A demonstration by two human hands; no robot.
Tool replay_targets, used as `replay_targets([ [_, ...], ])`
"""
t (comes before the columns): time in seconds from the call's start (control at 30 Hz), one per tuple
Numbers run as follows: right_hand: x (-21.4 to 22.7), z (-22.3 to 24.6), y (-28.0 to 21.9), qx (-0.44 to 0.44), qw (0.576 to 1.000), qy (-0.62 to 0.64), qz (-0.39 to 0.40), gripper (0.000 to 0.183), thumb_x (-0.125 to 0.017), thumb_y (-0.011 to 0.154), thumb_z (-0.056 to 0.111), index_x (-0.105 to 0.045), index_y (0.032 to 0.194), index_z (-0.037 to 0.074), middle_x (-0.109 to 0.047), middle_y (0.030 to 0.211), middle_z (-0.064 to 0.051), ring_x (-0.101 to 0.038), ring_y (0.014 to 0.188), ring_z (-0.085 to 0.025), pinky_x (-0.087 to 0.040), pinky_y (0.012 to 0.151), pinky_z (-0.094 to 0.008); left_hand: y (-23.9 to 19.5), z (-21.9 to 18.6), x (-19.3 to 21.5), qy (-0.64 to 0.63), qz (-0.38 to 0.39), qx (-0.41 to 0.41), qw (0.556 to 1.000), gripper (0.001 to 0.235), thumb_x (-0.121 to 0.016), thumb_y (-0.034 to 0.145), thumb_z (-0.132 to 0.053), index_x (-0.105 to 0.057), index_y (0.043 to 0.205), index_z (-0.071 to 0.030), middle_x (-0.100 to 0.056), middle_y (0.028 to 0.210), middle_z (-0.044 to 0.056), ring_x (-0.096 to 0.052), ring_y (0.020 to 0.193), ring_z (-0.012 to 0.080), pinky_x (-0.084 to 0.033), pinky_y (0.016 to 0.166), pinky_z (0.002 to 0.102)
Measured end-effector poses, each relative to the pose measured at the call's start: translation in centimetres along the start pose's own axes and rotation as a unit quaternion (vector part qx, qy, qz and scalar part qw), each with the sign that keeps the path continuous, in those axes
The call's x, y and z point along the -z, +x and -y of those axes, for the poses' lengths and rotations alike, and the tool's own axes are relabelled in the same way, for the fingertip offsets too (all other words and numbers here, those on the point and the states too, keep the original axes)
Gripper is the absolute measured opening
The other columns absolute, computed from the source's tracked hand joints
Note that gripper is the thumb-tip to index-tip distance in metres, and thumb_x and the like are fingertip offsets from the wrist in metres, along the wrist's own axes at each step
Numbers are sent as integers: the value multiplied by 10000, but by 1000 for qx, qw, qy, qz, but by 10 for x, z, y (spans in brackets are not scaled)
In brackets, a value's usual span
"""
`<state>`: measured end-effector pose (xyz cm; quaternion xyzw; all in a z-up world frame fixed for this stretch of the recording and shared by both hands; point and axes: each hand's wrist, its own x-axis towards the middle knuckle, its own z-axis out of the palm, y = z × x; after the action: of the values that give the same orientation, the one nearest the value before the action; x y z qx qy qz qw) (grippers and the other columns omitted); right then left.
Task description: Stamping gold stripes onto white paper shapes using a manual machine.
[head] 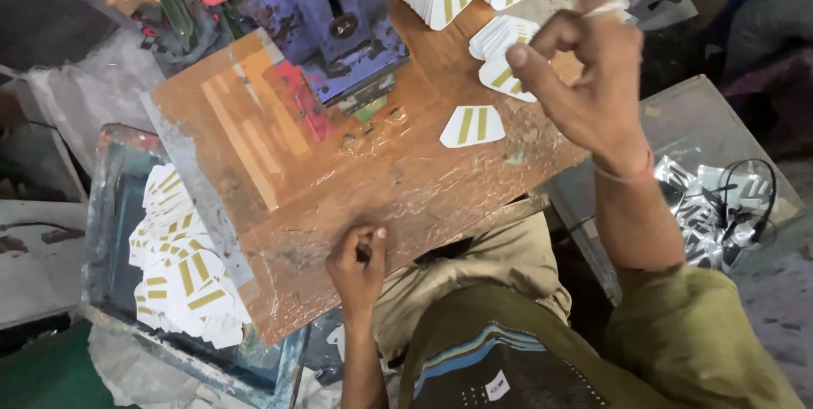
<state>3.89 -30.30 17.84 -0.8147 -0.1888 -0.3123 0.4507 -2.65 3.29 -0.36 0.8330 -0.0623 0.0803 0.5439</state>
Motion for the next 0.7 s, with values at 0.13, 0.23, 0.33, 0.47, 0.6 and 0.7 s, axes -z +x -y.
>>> replay_targets([
  [0.13, -33, -9, -26, -101, 991, -33, 85, 263, -579, 1129, 154, -741, 991, -1, -755, 792, -69, -715, 696, -135, -536, 612, -289, -1, 1, 1, -11, -8, -36, 999, 121, -753, 921, -159, -730, 930, -41, -715, 730, 53, -631, 592, 115, -470, 542, 268],
  [0.23, -54, -21, -48, -108, 987, -42, 114, 346, -512, 1170, 242, -765, 1096, 18, -772, 932, -64, -717, 837, -169, -558, 762, -324, 2, -5, 1, -16, -6, -54, 998, 127, -753, 923, -169, -728, 921, -45, -711, 719, 58, -649, 597, 129, -485, 555, 275],
  [0.33, -67, -30, -57, -208, 963, -91, 147, 375, -502, 1138, 303, -790, 1161, 64, -762, 922, -81, -701, 811, -204, -536, 755, -346, 7, -17, 5, -26, 25, -52, 998, 141, -757, 916, -182, -726, 903, -45, -711, 711, 58, -655, 581, 135, -499, 549, 275],
  [0.47, -77, -31, -59, -263, 953, -75, 128, 428, -501, 1089, 342, -708, 1321, 48, -795, 977, -55, -717, 825, -167, -534, 754, -318, 9, -25, 6, -27, 76, -51, 995, 150, -764, 910, -191, -728, 883, -48, -707, 705, 51, -653, 559, 130, -510, 528, 275],
  [0.6, -82, -65, -93, -204, 972, -24, 116, 411, -468, 1194, 333, -766, 1160, 52, -809, 1081, -64, -725, 992, -178, -547, 925, -323, 10, -23, 6, -3, 91, -59, 994, 148, -770, 914, -190, -730, 876, -53, -691, 692, 46, -649, 557, 126, -513, 526, 277],
  [0.7, -85, -68, -106, -355, 927, 86, 87, 434, -465, 1118, 347, -709, 1297, 37, -804, 1070, -67, -680, 931, -152, -539, 817, -318, 8, -21, 4, 8, 92, -48, 995, 148, -773, 912, -192, -735, 893, -50, -683, 684, 48, -644, 554, 128, -508, 522, 279],
])
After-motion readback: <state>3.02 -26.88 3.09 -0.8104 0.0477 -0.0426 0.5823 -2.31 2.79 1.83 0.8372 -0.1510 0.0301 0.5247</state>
